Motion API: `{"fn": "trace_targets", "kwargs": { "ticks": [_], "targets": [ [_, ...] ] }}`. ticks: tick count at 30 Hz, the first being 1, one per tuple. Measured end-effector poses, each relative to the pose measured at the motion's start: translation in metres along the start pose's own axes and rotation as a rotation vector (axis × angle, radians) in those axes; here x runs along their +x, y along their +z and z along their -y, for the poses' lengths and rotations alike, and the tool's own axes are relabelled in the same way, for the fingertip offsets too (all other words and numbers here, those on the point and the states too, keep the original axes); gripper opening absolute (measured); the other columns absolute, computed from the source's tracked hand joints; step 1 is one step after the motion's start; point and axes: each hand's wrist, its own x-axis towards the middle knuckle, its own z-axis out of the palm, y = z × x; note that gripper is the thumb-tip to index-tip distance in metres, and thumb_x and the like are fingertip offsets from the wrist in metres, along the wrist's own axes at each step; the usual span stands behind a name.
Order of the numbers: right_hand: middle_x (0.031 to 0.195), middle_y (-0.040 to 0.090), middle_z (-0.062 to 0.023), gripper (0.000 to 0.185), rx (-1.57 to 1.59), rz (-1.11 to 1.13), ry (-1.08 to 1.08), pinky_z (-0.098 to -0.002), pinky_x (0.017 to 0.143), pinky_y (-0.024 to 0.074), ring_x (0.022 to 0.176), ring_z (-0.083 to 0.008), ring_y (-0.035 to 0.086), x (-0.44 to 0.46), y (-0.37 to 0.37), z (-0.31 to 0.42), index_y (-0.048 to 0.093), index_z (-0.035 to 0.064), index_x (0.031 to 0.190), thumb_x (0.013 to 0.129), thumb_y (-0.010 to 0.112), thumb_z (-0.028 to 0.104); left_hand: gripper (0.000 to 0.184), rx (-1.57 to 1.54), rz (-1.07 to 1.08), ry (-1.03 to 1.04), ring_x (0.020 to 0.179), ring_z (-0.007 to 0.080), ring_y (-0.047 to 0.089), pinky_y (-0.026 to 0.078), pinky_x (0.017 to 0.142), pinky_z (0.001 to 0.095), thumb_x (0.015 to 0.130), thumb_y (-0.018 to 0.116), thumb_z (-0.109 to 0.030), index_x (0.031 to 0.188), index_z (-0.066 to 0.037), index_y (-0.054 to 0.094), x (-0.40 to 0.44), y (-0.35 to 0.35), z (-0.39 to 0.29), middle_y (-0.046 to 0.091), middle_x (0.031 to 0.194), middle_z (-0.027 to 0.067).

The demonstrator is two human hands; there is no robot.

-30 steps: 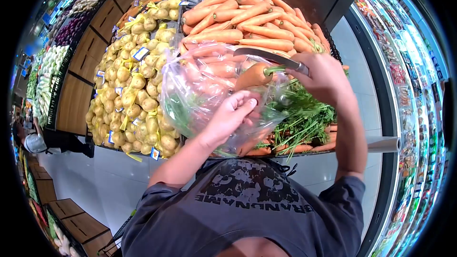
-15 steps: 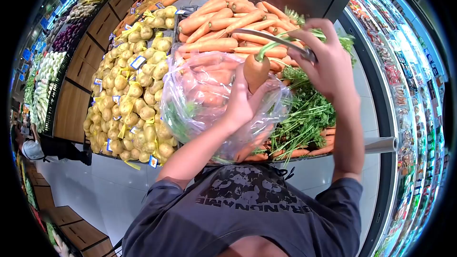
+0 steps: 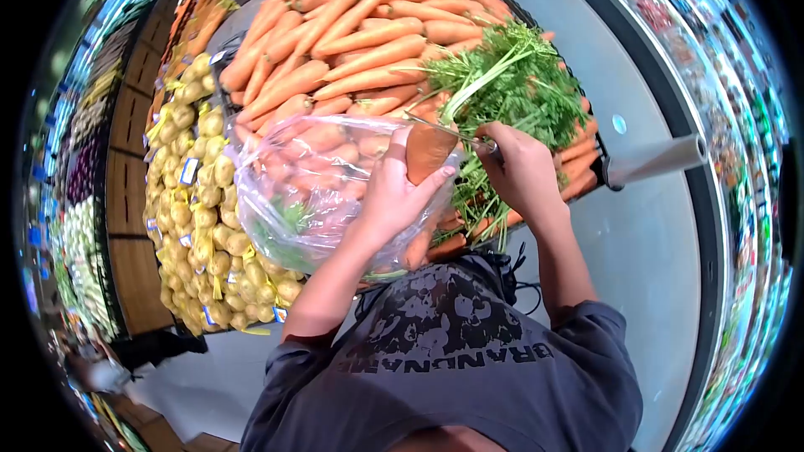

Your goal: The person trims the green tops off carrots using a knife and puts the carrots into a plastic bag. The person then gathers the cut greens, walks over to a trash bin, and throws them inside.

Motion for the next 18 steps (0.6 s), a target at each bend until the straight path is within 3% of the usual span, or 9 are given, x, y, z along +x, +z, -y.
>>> {"fn": "trace_targets", "kwargs": {
  "ticks": [3,7,18],
  "targets": [
    [0.085,0.068,-0.0147,0.016,0.033,0.056,0.029,-0.0418,0.061,0.0516,0.072,-0.0350,0.067,-0.015,0.002,-0.008,0.061,0.0061,0.101,0.088,0.070,0.007,0.060,0.051,0.032,0.074,0.102,0.0367,0.070,0.054,0.087,0.0438,0.085,0.081,-0.028,0.131,-0.004,0.050,0.000,0.003,0.000,0.070,0.110,0.0204],
    [0.084,0.064,-0.0120,0.018,-0.045,0.039,0.069,-0.0434,0.058,0.0500,0.070,-0.0344,0.065,-0.027,0.004,-0.016,0.060,0.0077,0.102,0.087,0.070,0.009,0.061,0.052,0.073,0.045,0.104,0.0382,0.070,0.054,0.089,0.0438,0.084,0.083,-0.028,0.126,0.002,0.051,0.001,0.006,0.001,0.069,0.112,0.0229],
    [0.079,0.067,-0.0100,0.014,-0.130,-0.081,0.225,-0.0413,0.053,0.0513,0.065,-0.0323,0.067,-0.036,0.032,-0.016,0.054,0.0086,0.093,0.092,0.068,0.012,0.060,0.177,0.102,0.015,0.101,0.0461,0.067,0.053,0.085,0.0487,0.086,0.080,-0.027,0.128,0.003,0.049,0.001,0.015,0.005,0.067,0.108,0.0277]
  ]
}}
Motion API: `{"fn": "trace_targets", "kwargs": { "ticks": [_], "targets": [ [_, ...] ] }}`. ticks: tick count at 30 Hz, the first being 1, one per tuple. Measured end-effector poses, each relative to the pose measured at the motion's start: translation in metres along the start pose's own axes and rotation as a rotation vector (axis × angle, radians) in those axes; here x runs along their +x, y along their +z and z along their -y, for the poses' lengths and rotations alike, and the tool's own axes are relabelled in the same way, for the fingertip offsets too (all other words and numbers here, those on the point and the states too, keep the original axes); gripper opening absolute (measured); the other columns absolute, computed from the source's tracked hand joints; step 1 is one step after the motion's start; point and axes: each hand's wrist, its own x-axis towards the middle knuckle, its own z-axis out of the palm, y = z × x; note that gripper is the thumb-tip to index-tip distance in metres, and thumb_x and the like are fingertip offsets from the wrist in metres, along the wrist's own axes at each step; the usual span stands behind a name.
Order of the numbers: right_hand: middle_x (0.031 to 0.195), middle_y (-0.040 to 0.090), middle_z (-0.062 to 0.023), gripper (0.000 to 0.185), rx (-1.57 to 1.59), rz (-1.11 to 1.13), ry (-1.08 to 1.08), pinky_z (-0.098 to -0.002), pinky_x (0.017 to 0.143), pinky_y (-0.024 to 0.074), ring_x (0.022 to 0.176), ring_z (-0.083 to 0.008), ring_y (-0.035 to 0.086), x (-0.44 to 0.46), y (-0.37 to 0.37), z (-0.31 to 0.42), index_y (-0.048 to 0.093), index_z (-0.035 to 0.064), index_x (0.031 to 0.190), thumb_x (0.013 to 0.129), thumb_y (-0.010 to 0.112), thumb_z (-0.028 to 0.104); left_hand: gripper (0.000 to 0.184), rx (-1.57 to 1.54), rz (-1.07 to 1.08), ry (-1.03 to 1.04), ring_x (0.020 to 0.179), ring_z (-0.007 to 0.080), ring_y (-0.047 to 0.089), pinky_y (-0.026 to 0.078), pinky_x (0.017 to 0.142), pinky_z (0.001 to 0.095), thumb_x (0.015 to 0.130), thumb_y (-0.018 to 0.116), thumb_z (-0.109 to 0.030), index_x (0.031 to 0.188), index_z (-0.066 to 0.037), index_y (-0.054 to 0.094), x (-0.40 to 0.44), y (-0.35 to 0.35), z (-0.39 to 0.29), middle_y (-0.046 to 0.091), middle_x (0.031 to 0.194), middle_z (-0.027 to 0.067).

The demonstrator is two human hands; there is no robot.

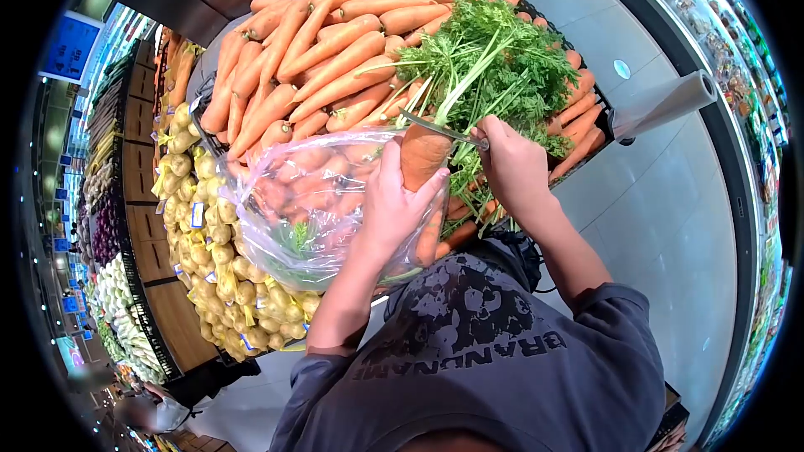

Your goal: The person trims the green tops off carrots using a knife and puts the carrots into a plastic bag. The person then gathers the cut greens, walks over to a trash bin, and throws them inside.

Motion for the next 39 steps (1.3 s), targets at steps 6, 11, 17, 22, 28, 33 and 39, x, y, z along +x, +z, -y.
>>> {"fn": "trace_targets", "kwargs": {
  "ticks": [6,11,17,22,28,33,39],
  "targets": [
    [0.078,0.067,-0.0104,0.015,-0.029,-0.079,0.047,-0.0418,0.052,0.0507,0.062,-0.0328,0.066,-0.001,0.011,0.005,0.054,0.0090,0.093,0.094,0.067,0.016,0.061,0.039,-0.003,0.061,0.100,0.0470,0.066,0.053,0.083,0.0488,0.086,0.079,-0.027,0.129,0.004,0.048,0.004,-0.004,0.002,0.067,0.105,0.0284],
    [0.077,0.067,-0.0131,0.017,-0.080,-0.017,0.127,-0.0454,0.053,0.0507,0.062,-0.0354,0.066,0.001,0.015,0.009,0.054,0.0091,0.096,0.099,0.062,0.024,0.069,0.171,0.150,0.050,0.102,0.0447,0.066,0.055,0.083,0.0479,0.081,0.081,-0.023,0.134,0.003,0.047,0.005,-0.015,-0.015,0.067,0.110,0.0263],
    [0.081,0.068,-0.0188,0.020,0.132,0.053,0.196,-0.0495,0.059,0.0498,0.070,-0.0406,0.067,0.004,0.019,0.006,0.053,0.0090,0.103,0.099,0.063,0.027,0.070,0.114,0.180,0.160,0.102,0.0443,0.068,0.055,0.087,0.0490,0.079,0.084,-0.027,0.135,-0.002,0.050,-0.012,-0.007,-0.027,0.069,0.113,0.0232],
    [0.084,0.069,-0.0192,0.017,0.386,0.151,0.194,-0.0515,0.059,0.0498,0.070,-0.0425,0.066,0.008,0.012,0.006,0.054,0.0060,0.097,0.096,0.064,0.020,0.067,0.053,0.116,0.117,0.103,0.0423,0.069,0.054,0.087,0.0477,0.081,0.084,-0.029,0.133,-0.002,0.051,-0.004,-0.021,-0.026,0.068,0.114,0.0238],
    [0.076,0.055,0.0067,0.016,1.222,0.314,0.232,-0.0223,0.061,0.0396,0.069,-0.0036,0.048,-0.007,-0.042,0.003,0.065,0.0024,0.099,0.099,0.067,0.018,0.062,-0.154,-0.022,0.079,0.095,0.0232,0.068,0.055,0.085,0.0376,0.087,0.080,-0.021,0.137,-0.002,0.047,-0.007,-0.039,-0.007,0.066,0.110,0.0119],
    [0.075,0.054,0.0075,0.023,0.944,-0.483,0.672,-0.0208,0.050,0.0302,0.059,0.0001,0.042,-0.015,-0.029,-0.074,0.065,0.0057,0.104,0.104,0.061,0.028,0.048,-0.703,-0.010,-0.255,0.070,0.0106,0.059,0.052,0.061,0.0261,0.095,0.073,-0.022,0.130,-0.004,0.044,-0.007,-0.079,-0.001,0.058,0.101,0.0073],
    [0.085,0.057,0.0031,0.021,0.817,-0.368,0.686,-0.0218,0.061,0.0376,0.072,-0.0039,0.048,-0.022,-0.015,-0.103,0.062,0.0021,0.105,0.104,0.060,0.023,0.030,-0.908,-0.342,-0.304,0.066,0.0151,0.058,0.052,0.052,0.0296,0.100,0.062,-0.024,0.115,-0.004,0.046,0.051,-0.177,-0.005,0.057,0.097,0.0082]
  ]
}}
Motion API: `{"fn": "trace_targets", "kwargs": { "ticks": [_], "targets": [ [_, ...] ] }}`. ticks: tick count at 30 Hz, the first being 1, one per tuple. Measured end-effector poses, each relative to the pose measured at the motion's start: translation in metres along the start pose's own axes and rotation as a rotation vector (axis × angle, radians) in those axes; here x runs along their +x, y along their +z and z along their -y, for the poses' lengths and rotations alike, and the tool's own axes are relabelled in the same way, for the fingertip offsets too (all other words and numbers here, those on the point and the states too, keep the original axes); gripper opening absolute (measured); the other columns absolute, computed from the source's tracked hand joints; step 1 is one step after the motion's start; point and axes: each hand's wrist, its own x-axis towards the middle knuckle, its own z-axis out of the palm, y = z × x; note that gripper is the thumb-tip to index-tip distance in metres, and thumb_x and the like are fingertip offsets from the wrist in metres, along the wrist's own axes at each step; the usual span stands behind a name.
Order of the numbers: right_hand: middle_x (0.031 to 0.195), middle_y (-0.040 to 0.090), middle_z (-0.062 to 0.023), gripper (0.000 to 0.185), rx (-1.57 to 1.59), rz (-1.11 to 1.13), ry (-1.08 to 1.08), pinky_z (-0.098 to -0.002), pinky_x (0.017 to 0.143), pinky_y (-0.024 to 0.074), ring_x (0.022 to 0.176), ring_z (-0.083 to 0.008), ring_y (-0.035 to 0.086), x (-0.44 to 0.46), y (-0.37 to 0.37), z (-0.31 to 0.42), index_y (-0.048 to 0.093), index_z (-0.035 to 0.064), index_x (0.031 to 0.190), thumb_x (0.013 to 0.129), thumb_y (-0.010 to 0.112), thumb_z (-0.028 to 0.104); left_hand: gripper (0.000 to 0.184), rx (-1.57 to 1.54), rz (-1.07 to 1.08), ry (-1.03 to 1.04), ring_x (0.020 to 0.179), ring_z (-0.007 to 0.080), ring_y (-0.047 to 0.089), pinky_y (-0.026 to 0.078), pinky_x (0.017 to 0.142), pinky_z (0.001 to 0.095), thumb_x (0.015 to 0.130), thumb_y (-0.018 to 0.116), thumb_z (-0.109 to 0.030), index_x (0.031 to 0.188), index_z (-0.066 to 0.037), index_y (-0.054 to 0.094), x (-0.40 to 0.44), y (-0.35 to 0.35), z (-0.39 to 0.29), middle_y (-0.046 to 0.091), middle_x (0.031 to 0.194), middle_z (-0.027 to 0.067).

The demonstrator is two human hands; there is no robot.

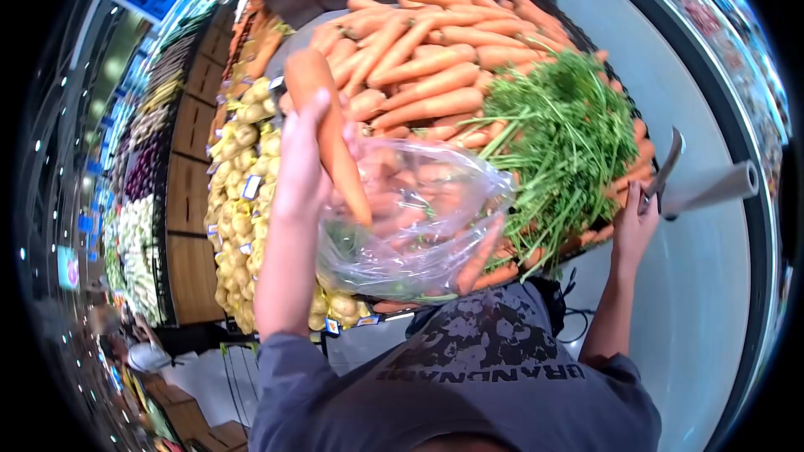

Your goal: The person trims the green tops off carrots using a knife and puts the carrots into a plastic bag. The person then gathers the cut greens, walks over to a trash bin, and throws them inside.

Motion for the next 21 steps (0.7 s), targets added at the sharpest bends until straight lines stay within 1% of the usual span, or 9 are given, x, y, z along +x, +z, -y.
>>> {"fn": "trace_targets", "kwargs": {
  "ticks": [3,4,7,9,10,12,13,15,21],
  "targets": [
    [0.082,0.053,0.0038,0.015,-0.177,0.072,-0.315,-0.0222,0.059,0.0359,0.069,-0.0043,0.045,-0.003,0.025,0.020,0.062,0.0034,0.104,0.104,0.060,0.018,0.031,0.251,-0.123,0.244,0.069,0.0159,0.060,0.053,0.056,0.0301,0.098,0.064,-0.022,0.117,-0.005,0.046,0.055,-0.015,-0.035,0.058,0.097,0.0081],
    [0.085,0.054,0.0004,0.013,-0.274,0.146,-0.328,-0.0231,0.060,0.0379,0.070,-0.0065,0.047,-0.008,0.034,0.036,0.062,0.0016,0.104,0.103,0.059,0.014,0.035,0.405,-0.153,0.290,0.073,0.0148,0.060,0.055,0.061,0.0302,0.097,0.066,-0.022,0.120,-0.005,0.047,0.076,-0.028,-0.041,0.058,0.098,0.0068],
    [0.095,0.057,-0.0111,0.014,-0.400,0.364,-0.647,-0.0306,0.063,0.0456,0.075,-0.0184,0.057,-0.012,0.068,0.066,0.063,-0.0009,0.105,0.096,0.064,0.009,0.046,0.770,-0.177,0.479,0.085,0.0163,0.064,0.056,0.078,0.0347,0.093,0.074,-0.023,0.127,-0.005,0.049,0.137,-0.062,-0.042,0.062,0.102,0.0071],
    [0.095,0.056,-0.0126,0.017,-0.394,0.562,-0.470,-0.0342,0.065,0.0475,0.076,-0.0219,0.060,-0.023,0.090,0.097,0.065,0.0000,0.106,0.094,0.067,0.012,0.050,1.123,-0.112,0.750,0.098,0.0259,0.067,0.054,0.085,0.0391,0.089,0.076,-0.022,0.128,-0.003,0.050,0.179,-0.089,-0.039,0.067,0.109,0.0154],
    [0.095,0.054,-0.0121,0.022,-0.398,0.630,-0.413,-0.0357,0.067,0.0491,0.077,-0.0219,0.061,-0.026,0.101,0.105,0.065,0.0000,0.108,0.094,0.068,0.016,0.053,1.274,-0.148,0.686,0.105,0.0305,0.066,0.053,0.089,0.0418,0.088,0.077,-0.023,0.130,-0.006,0.050,0.182,-0.086,-0.044,0.067,0.115,0.0167],
    [0.097,0.054,-0.0140,0.028,-0.496,0.715,-0.495,-0.0379,0.071,0.0511,0.079,-0.0265,0.062,-0.027,0.121,0.117,0.065,0.0016,0.111,0.094,0.070,0.023,0.057,1.501,-0.209,0.569,0.117,0.0382,0.062,0.051,0.094,0.0474,0.085,0.079,-0.027,0.133,-0.014,0.051,0.200,-0.091,-0.046,0.065,0.125,0.0183],
    [0.097,0.054,-0.0145,0.030,-0.495,0.735,-0.567,-0.0383,0.072,0.0515,0.080,-0.0285,0.062,-0.027,0.131,0.120,0.065,0.0021,0.111,0.094,0.070,0.026,0.057,1.558,-0.207,0.543,0.118,0.0367,0.062,0.050,0.094,0.0489,0.086,0.078,-0.029,0.134,-0.016,0.051,0.214,-0.097,-0.046,0.066,0.125,0.0168],
    [0.099,0.055,-0.0160,0.031,-0.565,0.807,-0.520,-0.0411,0.079,0.0520,0.087,-0.0335,0.062,-0.032,0.147,0.142,0.065,0.0024,0.112,0.093,0.070,0.027,0.059,1.569,-0.236,0.435,0.120,0.0352,0.061,0.051,0.095,0.0494,0.085,0.078,-0.029,0.136,-0.018,0.051,0.238,-0.103,-0.045,0.065,0.126,0.0146],
    [0.100,0.056,-0.0182,0.036,-0.620,0.867,-0.506,-0.0428,0.081,0.0511,0.090,-0.0365,0.062,-0.034,0.178,0.164,0.065,0.0001,0.113,0.093,0.070,0.029,0.063,1.675,-0.263,0.428,0.122,0.0351,0.059,0.049,0.099,0.0481,0.082,0.080,-0.021,0.138,-0.018,0.052,0.295,-0.102,-0.047,0.063,0.127,0.0141]
  ]
}}
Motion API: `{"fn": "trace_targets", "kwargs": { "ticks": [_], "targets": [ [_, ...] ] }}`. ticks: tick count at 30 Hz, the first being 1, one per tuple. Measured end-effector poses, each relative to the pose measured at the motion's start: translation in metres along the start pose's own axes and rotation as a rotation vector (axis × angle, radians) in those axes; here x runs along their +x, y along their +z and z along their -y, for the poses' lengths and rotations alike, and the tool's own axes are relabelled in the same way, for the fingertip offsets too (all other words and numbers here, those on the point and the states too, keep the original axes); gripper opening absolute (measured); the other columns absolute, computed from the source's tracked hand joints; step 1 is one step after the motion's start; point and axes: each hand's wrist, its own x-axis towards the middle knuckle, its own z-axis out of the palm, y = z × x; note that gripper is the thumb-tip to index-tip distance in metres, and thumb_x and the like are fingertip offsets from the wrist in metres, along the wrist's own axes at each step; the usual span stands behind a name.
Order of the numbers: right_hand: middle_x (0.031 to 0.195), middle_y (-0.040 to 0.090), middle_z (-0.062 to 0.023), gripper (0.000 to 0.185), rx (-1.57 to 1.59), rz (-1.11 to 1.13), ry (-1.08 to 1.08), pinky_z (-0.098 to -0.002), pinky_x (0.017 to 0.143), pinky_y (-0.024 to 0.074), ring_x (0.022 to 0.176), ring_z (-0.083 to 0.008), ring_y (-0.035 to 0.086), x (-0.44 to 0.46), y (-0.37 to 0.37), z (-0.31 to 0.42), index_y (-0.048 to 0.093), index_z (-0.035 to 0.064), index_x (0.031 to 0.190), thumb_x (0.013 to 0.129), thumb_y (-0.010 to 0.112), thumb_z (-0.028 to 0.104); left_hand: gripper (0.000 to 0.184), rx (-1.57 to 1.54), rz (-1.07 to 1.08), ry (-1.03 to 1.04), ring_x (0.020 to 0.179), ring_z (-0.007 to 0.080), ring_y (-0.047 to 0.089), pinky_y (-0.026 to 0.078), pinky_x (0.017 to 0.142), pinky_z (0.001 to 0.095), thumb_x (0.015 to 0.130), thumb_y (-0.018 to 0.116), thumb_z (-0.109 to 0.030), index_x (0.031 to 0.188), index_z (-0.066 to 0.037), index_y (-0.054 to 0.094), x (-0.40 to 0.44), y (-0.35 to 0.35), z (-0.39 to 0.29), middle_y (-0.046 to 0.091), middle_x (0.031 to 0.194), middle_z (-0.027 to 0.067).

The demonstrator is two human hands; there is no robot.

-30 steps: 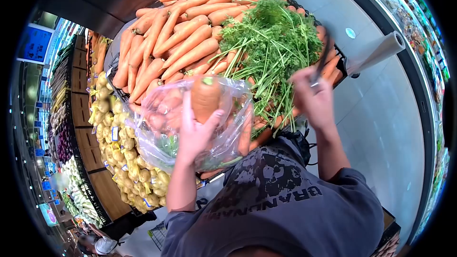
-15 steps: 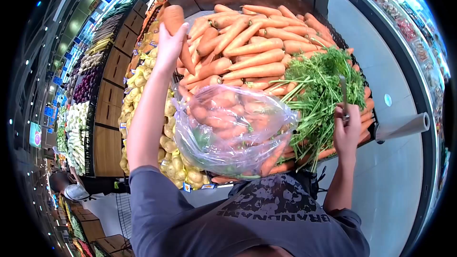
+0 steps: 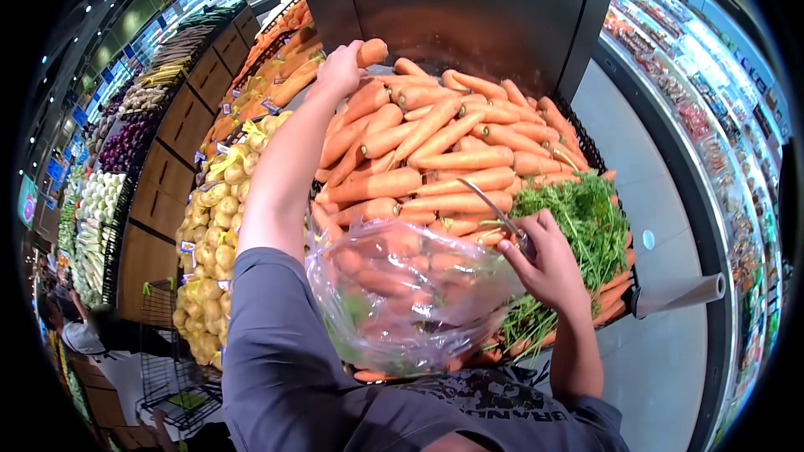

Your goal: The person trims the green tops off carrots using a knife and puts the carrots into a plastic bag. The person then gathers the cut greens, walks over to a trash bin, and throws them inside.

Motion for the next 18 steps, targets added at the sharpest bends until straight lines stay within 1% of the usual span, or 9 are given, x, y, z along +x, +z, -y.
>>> {"fn": "trace_targets", "kwargs": {
  "ticks": [1,5,6,8,9,10,14,16,18],
  "targets": [
    [0.099,0.055,-0.0185,0.036,-0.002,-0.005,-0.006,-0.0432,0.081,0.0503,0.090,-0.0371,0.061,0.003,0.002,-0.002,0.064,0.0000,0.113,0.093,0.071,0.030,0.063,0.025,0.016,-0.002,0.122,0.0339,0.059,0.049,0.098,0.0484,0.081,0.081,-0.020,0.138,-0.020,0.053,0.010,0.008,0.001,0.063,0.125,0.0120],
    [0.089,0.050,-0.0117,0.033,-0.003,-0.052,-0.030,-0.0363,0.061,0.0463,0.062,-0.0219,0.053,0.011,0.013,-0.014,0.064,-0.0001,0.114,0.092,0.073,0.023,0.060,0.124,0.062,0.063,0.118,0.0307,0.062,0.050,0.097,0.0487,0.083,0.079,-0.019,0.138,-0.025,0.056,0.043,0.048,0.005,0.065,0.123,0.0094],
    [0.089,0.050,-0.0117,0.032,-0.002,-0.046,-0.012,-0.0363,0.062,0.0463,0.063,-0.0221,0.053,0.013,0.013,-0.014,0.065,0.0009,0.114,0.092,0.074,0.022,0.060,0.108,0.058,0.061,0.118,0.0307,0.062,0.050,0.097,0.0487,0.083,0.079,-0.019,0.138,-0.025,0.056,0.050,0.056,0.006,0.065,0.123,0.0094],
    [0.090,0.051,-0.0120,0.031,-0.009,-0.048,0.015,-0.0363,0.063,0.0462,0.066,-0.0231,0.054,0.014,0.015,-0.015,0.065,0.0018,0.114,0.092,0.074,0.021,0.047,0.060,0.163,0.115,0.118,0.0290,0.064,0.051,0.097,0.0476,0.088,0.072,-0.016,0.133,-0.023,0.061,0.061,0.075,0.008,0.068,0.124,0.0088],
    [0.090,0.051,-0.0120,0.031,-0.017,-0.038,0.025,-0.0363,0.063,0.0462,0.066,-0.0231,0.054,0.016,0.015,-0.016,0.065,0.0018,0.114,0.092,0.074,0.021,0.037,-0.114,0.176,0.058,0.116,0.0299,0.065,0.053,0.096,0.0455,0.093,0.062,-0.011,0.128,-0.019,0.066,0.062,0.072,0.002,0.071,0.123,0.0100],
    [0.090,0.051,-0.0123,0.030,-0.020,-0.050,0.027,-0.0362,0.063,0.0461,0.067,-0.0241,0.054,0.017,0.016,-0.017,0.066,0.0021,0.114,0.091,0.074,0.021,0.037,-0.246,0.126,0.116,0.113,0.0335,0.066,0.053,0.095,0.0439,0.093,0.053,-0.002,0.127,-0.014,0.066,0.070,0.083,0.008,0.072,0.119,0.0135],
    [0.092,0.052,-0.0147,0.029,0.007,-0.029,0.053,-0.0382,0.071,0.0471,0.077,-0.0296,0.055,0.016,0.021,-0.020,0.066,0.0019,0.113,0.091,0.074,0.019,0.038,-0.479,-0.145,0.368,0.113,0.0350,0.067,0.053,0.098,0.0409,0.094,0.048,0.005,0.127,-0.006,0.063,0.064,0.071,0.016,0.070,0.118,0.0197],
    [0.093,0.052,-0.0153,0.027,0.033,0.006,0.053,-0.0387,0.074,0.0473,0.081,-0.0309,0.056,0.014,0.024,-0.022,0.066,0.0006,0.111,0.092,0.072,0.019,0.036,-0.464,-0.235,0.401,0.110,0.0340,0.067,0.053,0.097,0.0401,0.094,0.047,0.006,0.124,-0.004,0.064,0.034,0.030,0.010,0.070,0.114,0.0188],
    [0.092,0.051,-0.0138,0.027,0.041,0.022,0.035,-0.0364,0.072,0.0461,0.078,-0.0276,0.054,0.008,0.026,-0.026,0.066,0.0002,0.111,0.092,0.072,0.018,0.036,-0.649,-0.305,0.481,0.108,0.0315,0.068,0.054,0.094,0.0391,0.093,0.047,0.007,0.122,-0.004,0.064,0.006,0.005,0.016,0.071,0.110,0.0164]
  ]
}}
